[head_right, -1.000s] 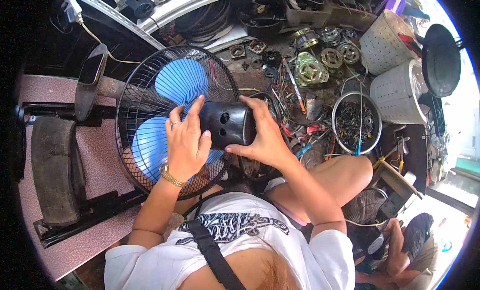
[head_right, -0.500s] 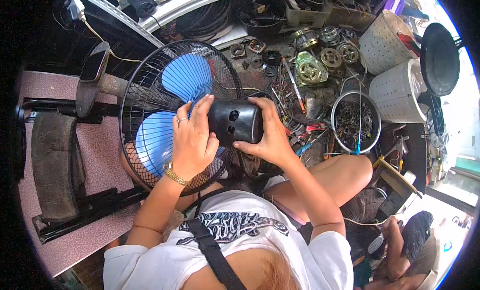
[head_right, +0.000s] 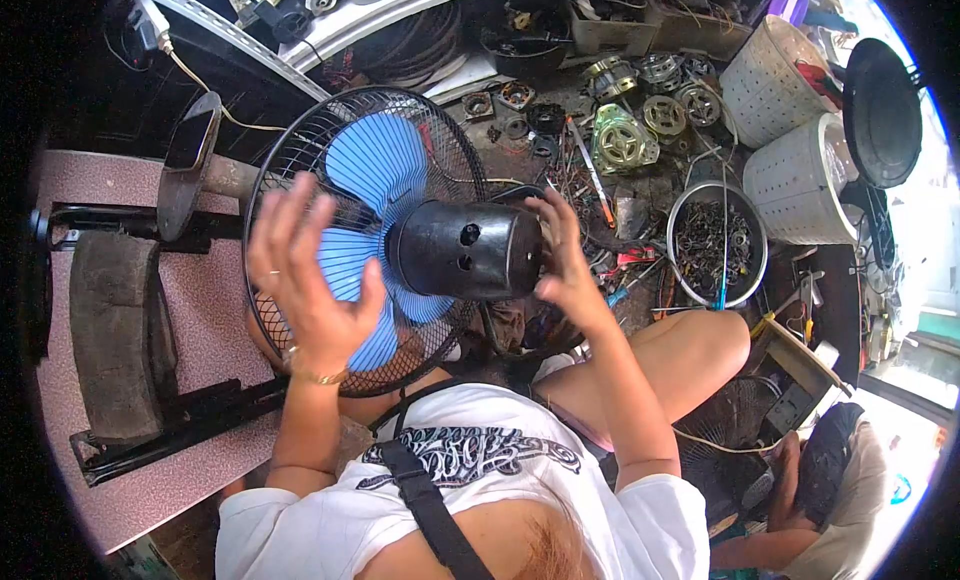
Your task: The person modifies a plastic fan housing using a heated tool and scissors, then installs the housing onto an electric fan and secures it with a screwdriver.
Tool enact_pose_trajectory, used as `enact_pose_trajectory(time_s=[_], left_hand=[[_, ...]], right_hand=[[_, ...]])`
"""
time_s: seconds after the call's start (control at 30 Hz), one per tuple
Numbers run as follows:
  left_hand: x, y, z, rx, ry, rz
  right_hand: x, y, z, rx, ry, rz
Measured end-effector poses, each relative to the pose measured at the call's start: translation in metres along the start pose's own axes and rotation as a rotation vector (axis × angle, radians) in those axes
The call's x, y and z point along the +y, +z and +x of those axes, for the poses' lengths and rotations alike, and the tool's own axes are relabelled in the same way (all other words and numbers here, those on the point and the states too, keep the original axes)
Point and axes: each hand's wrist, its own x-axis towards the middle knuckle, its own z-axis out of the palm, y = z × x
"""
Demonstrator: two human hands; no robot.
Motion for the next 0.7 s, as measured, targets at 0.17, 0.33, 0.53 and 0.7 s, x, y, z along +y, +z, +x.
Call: enact_pose_trajectory(time_s=[0.17, 0.33, 0.53, 0.7], left_hand=[[-0.038, -0.01, 0.003, -0.183, -0.356, 0.177], [-0.072, -0.015, 0.0, -0.169, -0.676, -0.386], [-0.071, -0.019, 0.011, -0.238, -0.685, -0.755], [-0.057, -0.022, 0.051, -0.242, -0.482, -0.811]], right_hand=[[0.051, -0.076, 0.01, -0.113, 0.405, -0.21], [0.117, -0.073, 0.035, -0.61, 0.29, -0.447], [0.134, -0.057, 0.031, -0.583, 0.526, -0.283], [0.116, -0.058, 0.019, -0.392, 0.497, -0.287]])
